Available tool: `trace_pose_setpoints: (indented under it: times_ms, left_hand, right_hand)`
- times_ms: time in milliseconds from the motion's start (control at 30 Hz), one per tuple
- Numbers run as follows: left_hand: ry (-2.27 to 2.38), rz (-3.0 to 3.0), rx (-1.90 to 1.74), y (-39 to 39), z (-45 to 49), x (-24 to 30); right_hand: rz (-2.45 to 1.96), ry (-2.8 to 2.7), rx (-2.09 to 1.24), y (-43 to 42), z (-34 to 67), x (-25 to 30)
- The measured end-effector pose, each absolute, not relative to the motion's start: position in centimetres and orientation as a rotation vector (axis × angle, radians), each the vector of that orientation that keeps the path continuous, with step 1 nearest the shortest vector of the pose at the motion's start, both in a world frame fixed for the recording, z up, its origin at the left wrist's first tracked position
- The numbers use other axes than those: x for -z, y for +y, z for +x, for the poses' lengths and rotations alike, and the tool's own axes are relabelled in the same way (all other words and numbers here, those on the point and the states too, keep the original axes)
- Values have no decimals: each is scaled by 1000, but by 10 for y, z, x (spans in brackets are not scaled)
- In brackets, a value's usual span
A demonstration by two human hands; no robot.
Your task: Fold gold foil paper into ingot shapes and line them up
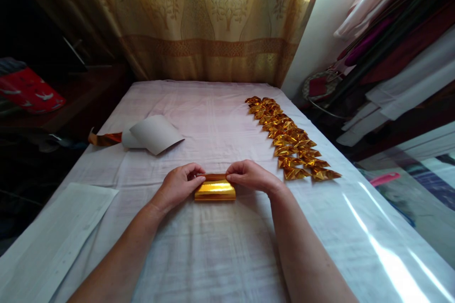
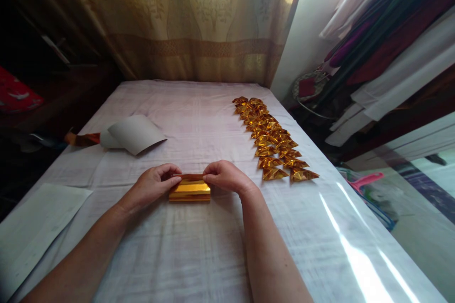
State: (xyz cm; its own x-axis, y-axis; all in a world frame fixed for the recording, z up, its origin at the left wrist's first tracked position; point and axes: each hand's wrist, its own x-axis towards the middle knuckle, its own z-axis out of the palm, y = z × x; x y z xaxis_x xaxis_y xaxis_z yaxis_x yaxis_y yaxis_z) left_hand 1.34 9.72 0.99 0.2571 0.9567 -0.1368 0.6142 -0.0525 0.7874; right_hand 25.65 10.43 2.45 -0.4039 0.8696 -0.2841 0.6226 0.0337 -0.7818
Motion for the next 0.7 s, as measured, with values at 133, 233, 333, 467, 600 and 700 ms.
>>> trace_pose_setpoints:
  times_ms: [133,233,333,467,600,700]
  left_hand:
    - [1429,1768,-550,97,14,-13]
    - [1437,1788,-531,96,14,-16]
    - [1471,1815,-504,95,15,-18]
    - [1521,1886,-496,94,17,-17]
    - [1550,1934,-486,94,18,-17]
    - [1580,1951,-450,94,20,-18]
  right_hand:
    - [-1568,-2025,-1280,105,255,-20]
    - [-1572,-2030,-1244,106,254,-19]
    - [-1579,-2029,-1231,106,252,-19]
    - [-1602,-2029,-1208,106,250,-21]
    - [-1627,-2025,-1173,106,249,-20]
    - [-1664,-2019,-1127,107,248,-19]
